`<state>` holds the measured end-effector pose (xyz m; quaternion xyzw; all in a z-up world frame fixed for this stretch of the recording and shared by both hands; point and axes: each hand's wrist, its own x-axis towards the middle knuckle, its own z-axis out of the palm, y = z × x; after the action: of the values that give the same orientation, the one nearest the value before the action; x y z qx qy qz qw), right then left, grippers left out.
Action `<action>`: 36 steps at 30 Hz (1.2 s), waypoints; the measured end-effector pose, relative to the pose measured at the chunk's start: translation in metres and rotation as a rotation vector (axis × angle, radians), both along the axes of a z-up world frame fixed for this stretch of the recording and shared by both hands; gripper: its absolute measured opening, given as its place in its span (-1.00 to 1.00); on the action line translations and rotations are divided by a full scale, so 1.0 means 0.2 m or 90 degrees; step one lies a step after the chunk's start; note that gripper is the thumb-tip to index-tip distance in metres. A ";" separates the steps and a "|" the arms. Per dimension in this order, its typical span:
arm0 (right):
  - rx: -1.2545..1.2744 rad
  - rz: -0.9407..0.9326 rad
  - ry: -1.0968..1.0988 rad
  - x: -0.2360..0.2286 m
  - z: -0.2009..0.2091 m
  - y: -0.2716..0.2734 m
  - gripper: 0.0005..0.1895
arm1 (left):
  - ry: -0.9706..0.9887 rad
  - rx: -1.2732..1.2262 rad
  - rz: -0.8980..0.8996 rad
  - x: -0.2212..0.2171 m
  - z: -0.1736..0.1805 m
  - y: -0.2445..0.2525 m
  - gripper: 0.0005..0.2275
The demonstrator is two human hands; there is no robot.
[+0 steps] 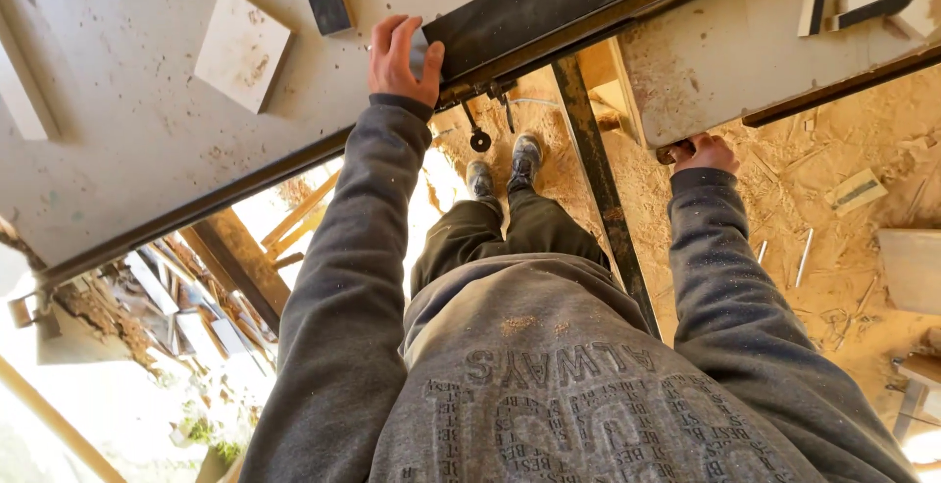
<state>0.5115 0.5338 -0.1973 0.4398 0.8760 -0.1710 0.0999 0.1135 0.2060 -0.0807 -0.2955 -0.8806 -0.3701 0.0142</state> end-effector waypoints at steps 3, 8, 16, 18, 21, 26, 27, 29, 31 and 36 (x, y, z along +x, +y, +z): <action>-0.005 0.017 0.062 0.04 -0.03 -0.02 -0.67 | 0.002 -0.001 0.006 0.02 -0.03 -0.03 -0.70; 0.016 0.001 0.054 -0.07 0.10 -0.04 -0.73 | 0.019 -0.024 -0.002 0.00 -0.01 0.00 -0.74; -0.168 -0.348 0.184 -0.12 -0.05 -0.11 -0.74 | 0.035 -0.033 0.007 0.01 0.02 0.00 -0.75; -0.244 -0.486 0.297 -0.12 -0.10 -0.12 -0.72 | 0.038 -0.028 0.007 0.02 0.03 -0.01 -0.76; -0.180 -0.457 0.199 -0.06 -0.18 -0.11 -0.72 | 0.046 -0.005 0.004 0.02 0.06 0.01 -0.76; -0.096 -0.252 0.283 0.08 -0.05 -0.20 -0.65 | 0.048 -0.005 0.000 0.02 0.06 0.01 -0.76; -0.092 -0.251 0.287 0.07 0.02 -0.25 -0.65 | 0.051 0.000 -0.001 0.02 0.06 0.02 -0.76; -0.024 -0.140 0.318 0.07 0.17 -0.38 -0.77 | 0.049 -0.016 0.009 0.02 0.06 0.01 -0.76; -0.034 -0.034 0.354 0.06 0.24 -0.47 -0.80 | 0.046 -0.020 0.013 0.02 0.06 0.02 -0.76; -0.072 0.237 0.533 -0.23 0.55 -0.65 -0.85 | 0.002 -0.054 0.025 0.01 0.07 0.03 -0.72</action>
<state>0.4662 0.4031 -0.0871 0.1618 0.8942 -0.3610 -0.2098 0.1165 0.2113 -0.0666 -0.2789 -0.9012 -0.3315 0.0105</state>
